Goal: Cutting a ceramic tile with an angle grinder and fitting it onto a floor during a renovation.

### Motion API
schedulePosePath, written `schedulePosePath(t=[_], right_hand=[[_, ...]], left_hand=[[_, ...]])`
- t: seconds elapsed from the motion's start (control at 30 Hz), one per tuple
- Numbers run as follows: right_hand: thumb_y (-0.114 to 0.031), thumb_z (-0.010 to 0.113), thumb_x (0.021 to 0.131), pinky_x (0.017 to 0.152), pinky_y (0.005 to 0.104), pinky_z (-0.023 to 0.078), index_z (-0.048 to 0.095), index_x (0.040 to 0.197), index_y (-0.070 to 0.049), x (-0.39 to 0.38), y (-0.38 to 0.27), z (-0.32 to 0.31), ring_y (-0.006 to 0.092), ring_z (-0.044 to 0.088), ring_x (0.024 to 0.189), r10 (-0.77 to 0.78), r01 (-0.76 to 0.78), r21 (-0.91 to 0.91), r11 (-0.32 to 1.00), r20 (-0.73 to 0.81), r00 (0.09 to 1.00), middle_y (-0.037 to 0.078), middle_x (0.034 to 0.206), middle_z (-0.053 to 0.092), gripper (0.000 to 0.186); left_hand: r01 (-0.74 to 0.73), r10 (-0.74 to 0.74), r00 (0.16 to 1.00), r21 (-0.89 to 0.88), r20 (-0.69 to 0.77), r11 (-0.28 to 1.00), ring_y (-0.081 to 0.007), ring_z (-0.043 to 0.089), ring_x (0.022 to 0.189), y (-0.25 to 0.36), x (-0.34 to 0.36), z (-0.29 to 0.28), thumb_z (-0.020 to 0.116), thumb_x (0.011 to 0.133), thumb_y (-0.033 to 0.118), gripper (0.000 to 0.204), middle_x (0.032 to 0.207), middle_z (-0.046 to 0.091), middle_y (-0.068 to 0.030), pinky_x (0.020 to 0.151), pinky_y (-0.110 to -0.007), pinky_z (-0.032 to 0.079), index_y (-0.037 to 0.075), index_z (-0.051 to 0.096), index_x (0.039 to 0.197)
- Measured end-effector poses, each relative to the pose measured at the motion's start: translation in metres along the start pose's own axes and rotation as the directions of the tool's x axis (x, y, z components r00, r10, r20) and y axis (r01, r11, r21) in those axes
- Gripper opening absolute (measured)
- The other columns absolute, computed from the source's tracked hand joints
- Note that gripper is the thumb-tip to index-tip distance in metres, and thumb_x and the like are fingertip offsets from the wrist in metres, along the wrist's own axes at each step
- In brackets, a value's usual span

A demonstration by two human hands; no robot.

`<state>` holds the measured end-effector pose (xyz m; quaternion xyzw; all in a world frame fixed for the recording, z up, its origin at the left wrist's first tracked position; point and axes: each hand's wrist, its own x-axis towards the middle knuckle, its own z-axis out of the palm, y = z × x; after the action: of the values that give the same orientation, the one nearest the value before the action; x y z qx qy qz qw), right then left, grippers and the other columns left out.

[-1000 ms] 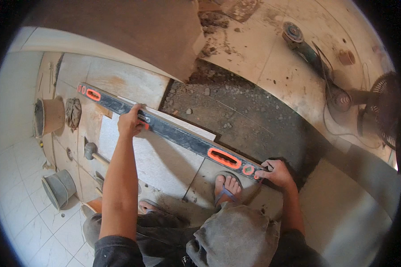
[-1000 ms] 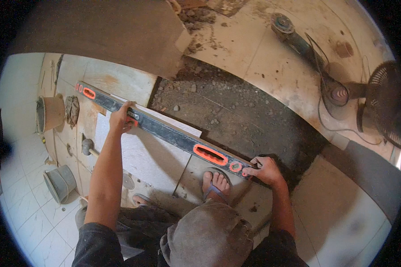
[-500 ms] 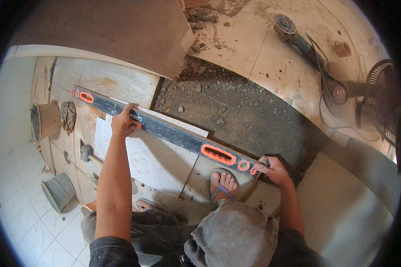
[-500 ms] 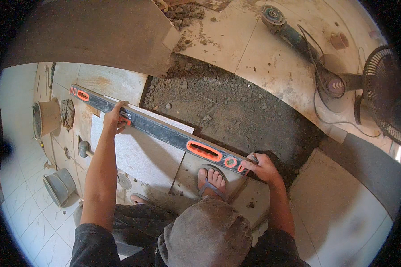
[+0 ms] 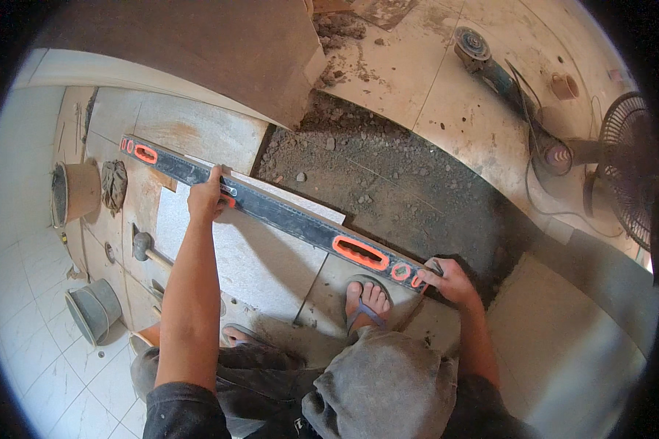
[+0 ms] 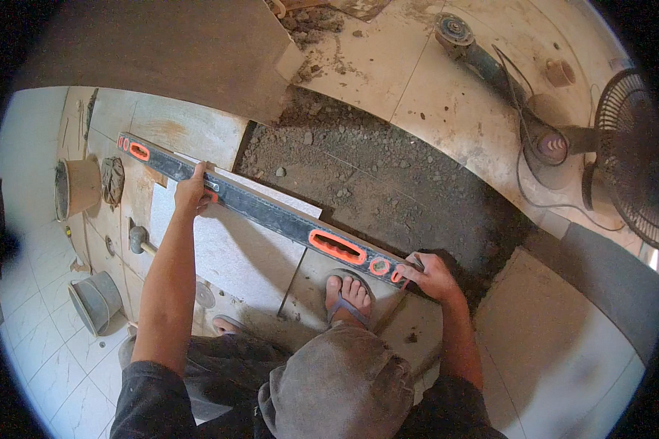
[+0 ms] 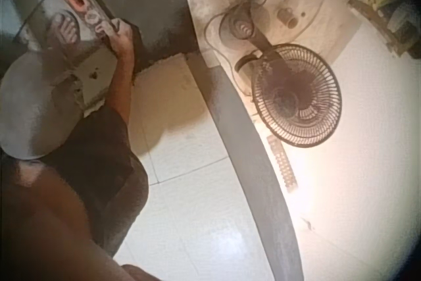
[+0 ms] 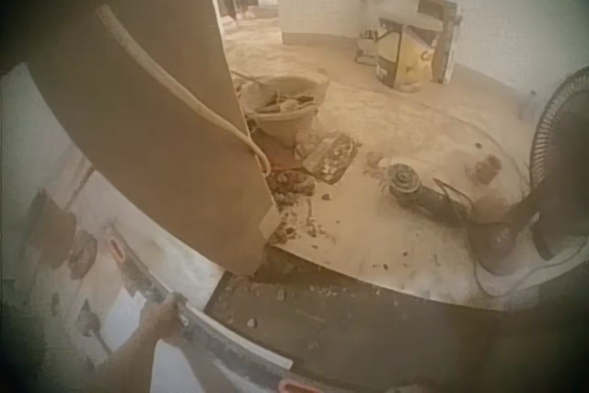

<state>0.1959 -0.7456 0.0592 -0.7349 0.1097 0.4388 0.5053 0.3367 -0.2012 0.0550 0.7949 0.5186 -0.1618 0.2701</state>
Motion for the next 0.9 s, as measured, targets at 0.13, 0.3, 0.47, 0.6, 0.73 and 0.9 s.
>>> schedulePosePath(t=[0.13,0.3,0.47,0.6,0.73,0.9], right_hand=[[-0.035,0.077,0.088,0.066,0.0324,0.046,0.069,0.088,0.001,-0.004,-0.013,0.003,0.0120,0.053,0.070,-0.039,0.039,0.023,0.999,-0.019,0.999,0.003,0.074,0.063,0.036],[-0.032,0.076,0.090,0.069,0.0322,0.048,0.066,0.093,0.001,0.002,-0.010,0.011,0.0118,0.057,0.075,-0.065,0.059,-0.169,0.984,-0.027,0.998,0.005,0.082,0.066,0.034],[-0.020,0.065,0.096,0.080,0.0341,0.050,0.058,0.118,0.002,-0.007,-0.015,-0.007,0.0209,0.066,0.090,-0.142,0.024,-0.285,0.958,-0.402,0.905,0.017,0.101,0.067,0.033],[-0.017,0.058,0.098,0.079,0.0375,0.052,0.055,0.128,0.001,0.020,-0.026,-0.007,0.0276,0.067,0.087,-0.475,0.231,-0.549,0.803,-0.356,0.805,0.020,0.102,0.066,0.035],[-0.020,0.051,0.102,0.071,0.0464,0.054,0.051,0.133,-0.006,0.048,-0.132,0.037,0.0436,0.068,0.081,-0.323,0.302,-0.196,0.933,-0.088,0.942,0.022,0.090,0.068,0.033],[-0.031,0.047,0.105,0.075,0.0582,0.048,0.050,0.117,-0.009,0.112,-0.214,0.119,0.0527,0.063,0.093,-0.463,0.443,-0.267,0.856,-0.016,0.886,0.031,0.094,0.066,0.026]], left_hand=[[-0.008,0.008,1.000,-0.038,0.001,0.999,-0.0255,0.071,0.064,-0.005,0.005,0.000,0.063,0.080,0.074,0.078,0.077,0.071,-0.0161,0.054,-0.040,0.056,-0.003,0.071,0.080],[-0.054,0.049,0.994,0.051,0.094,0.997,-0.0277,0.071,0.062,-0.031,0.033,-0.021,0.054,0.081,0.085,0.091,0.076,0.071,-0.0183,0.055,-0.040,0.057,-0.005,0.070,0.079],[-0.022,0.036,0.995,0.141,-0.095,0.990,-0.0408,0.070,0.105,-0.034,-0.015,-0.015,0.063,0.076,0.084,0.103,0.114,0.068,-0.0309,0.087,-0.050,0.056,-0.011,0.064,0.114],[-0.330,0.405,0.897,0.344,-0.175,0.879,-0.0407,0.040,0.143,-0.048,-0.053,-0.021,0.076,0.063,0.079,0.127,0.159,0.029,-0.0292,0.110,-0.055,0.039,-0.004,0.036,0.150],[-0.514,0.574,0.818,0.494,0.037,0.701,-0.0383,0.024,0.153,-0.046,-0.071,-0.016,0.080,0.054,0.081,0.146,0.166,0.015,-0.0267,0.115,-0.067,0.026,-0.004,0.022,0.158],[-0.460,0.462,0.880,0.432,0.107,0.776,-0.0352,0.014,0.156,-0.029,-0.078,-0.013,0.085,0.047,0.077,0.155,0.168,0.010,-0.0234,0.117,-0.069,0.016,-0.005,0.016,0.159]])
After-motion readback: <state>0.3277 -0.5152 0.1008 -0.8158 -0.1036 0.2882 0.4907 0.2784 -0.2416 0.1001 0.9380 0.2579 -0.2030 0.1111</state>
